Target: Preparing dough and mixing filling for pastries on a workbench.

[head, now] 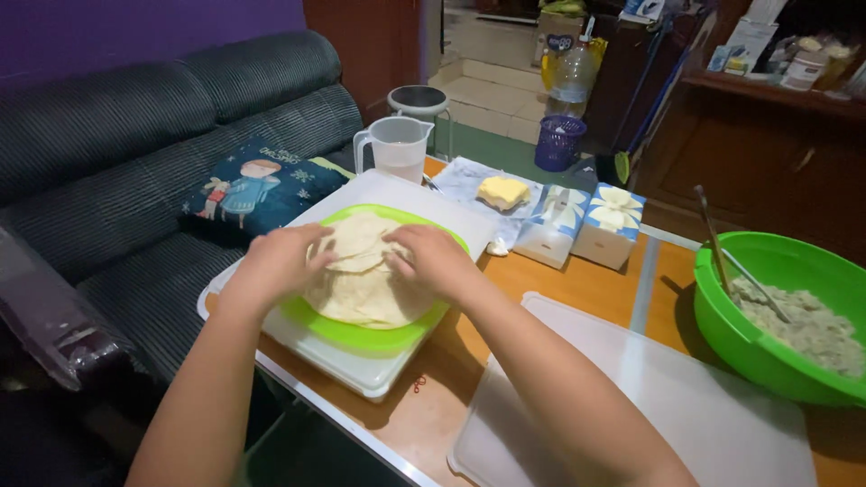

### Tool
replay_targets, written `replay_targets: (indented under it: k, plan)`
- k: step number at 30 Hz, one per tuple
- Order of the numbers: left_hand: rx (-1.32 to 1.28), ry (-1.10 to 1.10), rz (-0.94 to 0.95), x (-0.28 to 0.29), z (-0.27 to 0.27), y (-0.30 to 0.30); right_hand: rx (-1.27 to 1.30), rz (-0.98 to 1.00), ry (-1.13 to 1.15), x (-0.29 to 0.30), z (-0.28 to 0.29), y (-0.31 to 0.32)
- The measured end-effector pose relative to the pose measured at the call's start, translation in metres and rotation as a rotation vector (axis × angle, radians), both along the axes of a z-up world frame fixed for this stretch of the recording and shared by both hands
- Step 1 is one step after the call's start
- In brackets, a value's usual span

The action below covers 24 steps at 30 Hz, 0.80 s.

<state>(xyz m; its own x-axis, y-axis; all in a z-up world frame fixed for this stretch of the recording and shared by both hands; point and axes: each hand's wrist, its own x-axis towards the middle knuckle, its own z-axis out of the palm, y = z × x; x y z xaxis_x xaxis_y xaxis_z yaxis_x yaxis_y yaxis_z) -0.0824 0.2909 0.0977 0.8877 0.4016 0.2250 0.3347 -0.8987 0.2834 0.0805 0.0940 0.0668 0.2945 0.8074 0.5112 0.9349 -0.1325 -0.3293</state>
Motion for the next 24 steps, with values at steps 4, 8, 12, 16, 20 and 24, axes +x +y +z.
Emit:
replay_targets:
  k: [4,8,12,16,20,24]
  plan:
    - [-0.08,-0.196,-0.313,0.006,-0.016,0.02,0.047,0.091,-0.016,0.007,0.006,0.01]
    - [-0.218,-0.203,-0.337,0.009,-0.018,0.031,0.001,0.11,0.058,0.019,-0.008,0.022]
    - [-0.175,-0.211,-0.467,0.01,-0.007,0.026,-0.072,0.158,0.123,0.005,0.013,0.023]
    - [-0.142,-0.224,-0.464,0.014,-0.021,0.038,-0.043,0.113,0.074,0.004,0.004,0.029]
    - [-0.071,-0.275,-0.475,0.015,-0.023,0.037,-0.091,0.039,0.12,0.0,0.013,0.033]
    - [-0.119,-0.275,-0.453,0.017,-0.021,0.036,-0.1,0.001,0.102,0.009,0.009,0.043]
